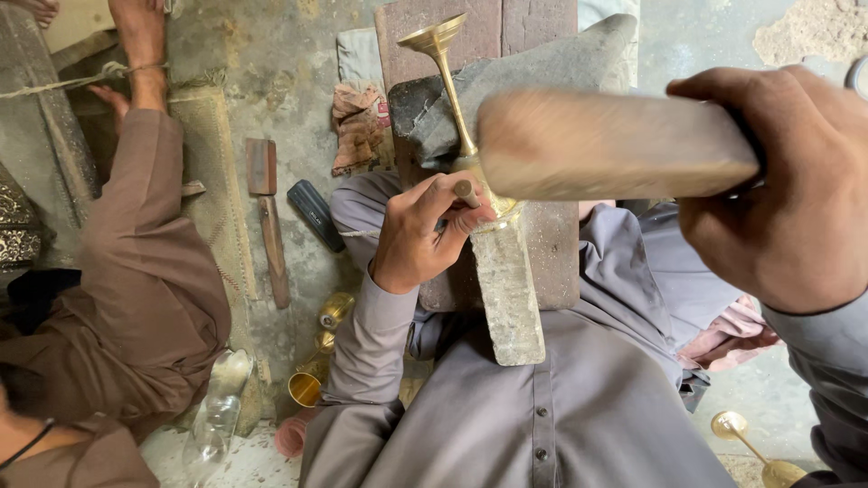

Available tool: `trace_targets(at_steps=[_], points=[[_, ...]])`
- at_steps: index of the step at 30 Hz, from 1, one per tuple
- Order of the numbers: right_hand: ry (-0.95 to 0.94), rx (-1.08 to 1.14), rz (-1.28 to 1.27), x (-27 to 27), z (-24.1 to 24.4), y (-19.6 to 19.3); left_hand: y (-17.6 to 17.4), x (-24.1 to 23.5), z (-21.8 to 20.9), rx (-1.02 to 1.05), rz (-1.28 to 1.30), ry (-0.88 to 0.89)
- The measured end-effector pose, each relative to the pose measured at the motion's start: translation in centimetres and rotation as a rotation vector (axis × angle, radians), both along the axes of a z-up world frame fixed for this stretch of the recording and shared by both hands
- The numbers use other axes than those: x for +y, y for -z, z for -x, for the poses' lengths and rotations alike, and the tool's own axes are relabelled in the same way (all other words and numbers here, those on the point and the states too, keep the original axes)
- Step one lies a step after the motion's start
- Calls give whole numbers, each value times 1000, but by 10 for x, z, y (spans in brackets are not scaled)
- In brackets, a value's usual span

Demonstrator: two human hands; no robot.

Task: The person sits on the floor and uses a wooden mallet to hammer a brass goblet held against a stone anvil. They repeatedly strike the stem and bowl of the goblet, rotating it to shape the metal.

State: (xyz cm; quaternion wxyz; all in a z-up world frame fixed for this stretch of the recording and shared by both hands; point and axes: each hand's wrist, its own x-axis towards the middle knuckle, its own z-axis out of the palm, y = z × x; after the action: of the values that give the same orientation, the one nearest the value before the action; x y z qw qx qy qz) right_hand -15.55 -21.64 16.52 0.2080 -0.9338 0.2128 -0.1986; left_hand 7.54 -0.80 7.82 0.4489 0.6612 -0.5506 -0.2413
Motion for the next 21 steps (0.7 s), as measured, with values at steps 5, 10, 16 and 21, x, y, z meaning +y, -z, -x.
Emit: trace_targets(at_steps=[5, 10, 16, 21], points=[[22, 141, 217, 7, -16, -20, -1, 0, -1, -45, 17, 3], [37, 256, 220, 4, -21, -25, 8, 5, -4, -31, 26, 13], [112, 159, 49, 20, 23, -4, 21, 8, -6, 231, 77, -213], [441, 96, -115, 28, 41, 67, 9, 6, -1, 583, 123, -333]])
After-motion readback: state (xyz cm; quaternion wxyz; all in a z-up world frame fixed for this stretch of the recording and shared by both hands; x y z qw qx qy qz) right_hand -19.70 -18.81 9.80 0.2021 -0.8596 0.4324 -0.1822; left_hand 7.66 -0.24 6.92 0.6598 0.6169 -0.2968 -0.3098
